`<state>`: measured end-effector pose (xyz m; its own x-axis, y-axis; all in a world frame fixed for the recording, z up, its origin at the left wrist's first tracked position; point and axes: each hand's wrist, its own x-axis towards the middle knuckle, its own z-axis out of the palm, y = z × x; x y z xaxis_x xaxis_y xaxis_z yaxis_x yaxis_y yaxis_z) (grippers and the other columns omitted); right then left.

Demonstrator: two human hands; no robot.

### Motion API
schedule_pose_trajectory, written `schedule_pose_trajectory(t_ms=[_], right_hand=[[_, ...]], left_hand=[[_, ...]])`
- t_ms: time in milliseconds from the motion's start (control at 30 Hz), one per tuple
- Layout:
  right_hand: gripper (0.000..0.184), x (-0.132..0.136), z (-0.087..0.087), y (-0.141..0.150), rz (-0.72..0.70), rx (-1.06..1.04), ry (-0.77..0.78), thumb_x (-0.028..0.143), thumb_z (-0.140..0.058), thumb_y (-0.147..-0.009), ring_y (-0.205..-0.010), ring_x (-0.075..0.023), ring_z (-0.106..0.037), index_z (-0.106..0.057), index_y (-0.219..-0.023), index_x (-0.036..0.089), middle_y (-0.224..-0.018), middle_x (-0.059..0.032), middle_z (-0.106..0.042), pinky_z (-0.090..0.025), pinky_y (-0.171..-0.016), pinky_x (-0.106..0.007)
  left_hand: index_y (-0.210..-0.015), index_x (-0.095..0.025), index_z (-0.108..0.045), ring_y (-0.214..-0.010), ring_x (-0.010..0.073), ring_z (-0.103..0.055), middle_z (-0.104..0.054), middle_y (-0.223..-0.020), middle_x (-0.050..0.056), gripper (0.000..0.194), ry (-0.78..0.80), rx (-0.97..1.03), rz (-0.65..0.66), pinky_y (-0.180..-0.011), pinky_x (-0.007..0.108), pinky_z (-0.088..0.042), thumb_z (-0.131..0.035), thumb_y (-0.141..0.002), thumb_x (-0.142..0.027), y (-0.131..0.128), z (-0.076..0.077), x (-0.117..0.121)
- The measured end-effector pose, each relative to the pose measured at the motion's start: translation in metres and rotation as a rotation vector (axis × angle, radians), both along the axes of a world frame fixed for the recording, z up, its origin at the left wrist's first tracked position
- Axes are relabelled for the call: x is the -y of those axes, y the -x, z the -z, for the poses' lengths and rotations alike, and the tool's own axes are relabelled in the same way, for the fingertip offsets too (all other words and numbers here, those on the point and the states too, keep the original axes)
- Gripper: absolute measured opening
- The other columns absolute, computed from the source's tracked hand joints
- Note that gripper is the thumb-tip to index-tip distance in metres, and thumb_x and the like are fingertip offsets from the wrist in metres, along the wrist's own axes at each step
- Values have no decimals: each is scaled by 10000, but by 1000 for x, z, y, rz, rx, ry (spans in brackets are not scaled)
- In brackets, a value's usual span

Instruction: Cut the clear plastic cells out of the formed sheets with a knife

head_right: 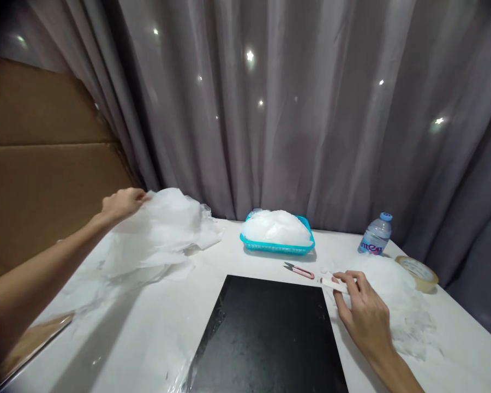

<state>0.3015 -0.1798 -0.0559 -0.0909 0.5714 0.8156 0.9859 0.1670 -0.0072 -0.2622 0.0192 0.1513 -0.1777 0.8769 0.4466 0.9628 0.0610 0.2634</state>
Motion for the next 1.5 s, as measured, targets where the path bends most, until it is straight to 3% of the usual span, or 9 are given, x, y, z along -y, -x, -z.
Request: schedule_pose_trajectory(t_ms=[133,333,600,733,900,1033,1200,1333,1500], right_hand=[[249,1,4,4,-45,3,29,312,-424,-1068,-723,-188,-713,-650,-1096,210,-1015,-53,-673,-468,-597,-290],[237,4,7,9,-78,0,52,300,-428,-1064,-701,-187,-706,-646,-1092,210,-1006,-54,-668,-468,-608,-298],[239,8,7,17,-143,-35,77,312,-428,-1077,-740,-202,-719,-644,-1115,217,-1019,-58,-671,-484,-602,-304],[176,15,2,32,-284,-148,128,300,-484,-1063,-788,-202,-723,-634,-1121,228,-1002,-49,-664,-530,-646,-301],[163,33,4,59,-520,-280,292,324,-598,-1013,-995,-231,-714,-613,-1160,255,-1085,-65,-639,-603,-833,-333],[607,44,14,77,-532,-322,393,435,-754,-901,-1234,-313,-643,-501,-1419,245,-1328,-133,-569,-602,-987,-441],[758,27,24,80,-495,-308,479,258,-699,-917,-1366,-337,-556,-349,-1590,271,-1473,-140,-540,-558,-1066,-507],[441,8,24,70,-589,-293,485,170,-571,-991,-1224,-294,-633,-568,-1418,280,-1354,-85,-670,-557,-1015,-483],[271,7,14,62,-630,-335,334,144,-512,-1026,-1026,-263,-652,-667,-1229,237,-1137,-80,-729,-548,-866,-413]], left_hand=[[-1319,-109,-631,-1322,350,-546,-576,-1470,139,428,-109,-10,-178,-1121,628,-411,-506,-1086,-445,-12,-34,9],[-1436,-28,-473,-1419,325,-382,-380,-1614,188,487,-292,-2,-276,-1181,583,-303,-357,-1116,-376,-34,-106,17],[-1397,-94,-473,-1264,255,-537,-594,-1428,108,445,-444,-42,-67,-1153,506,-354,-449,-1097,-422,-72,-142,45],[-1163,-77,-617,-1043,229,-602,-640,-1040,48,389,-382,-42,137,-1031,451,-420,-577,-1042,-444,-102,-110,76],[-837,-175,-569,-692,137,-496,-544,-749,-18,377,-138,391,504,-667,243,-424,-571,-979,-525,-148,-13,118],[-917,-214,-535,-666,152,-513,-536,-751,-25,424,191,701,743,-577,241,-406,-486,-1006,-626,-193,53,135],[-896,-205,-561,-791,174,-562,-563,-869,-4,453,455,741,909,-700,262,-470,-513,-1006,-643,-212,69,127],[-1100,-233,-619,-1017,270,-648,-683,-1075,48,493,688,421,872,-821,307,-497,-590,-939,-698,-192,75,111],[-1212,-222,-630,-1231,356,-609,-666,-1344,132,627,699,270,749,-1027,396,-442,-566,-907,-767,-166,112,99]])
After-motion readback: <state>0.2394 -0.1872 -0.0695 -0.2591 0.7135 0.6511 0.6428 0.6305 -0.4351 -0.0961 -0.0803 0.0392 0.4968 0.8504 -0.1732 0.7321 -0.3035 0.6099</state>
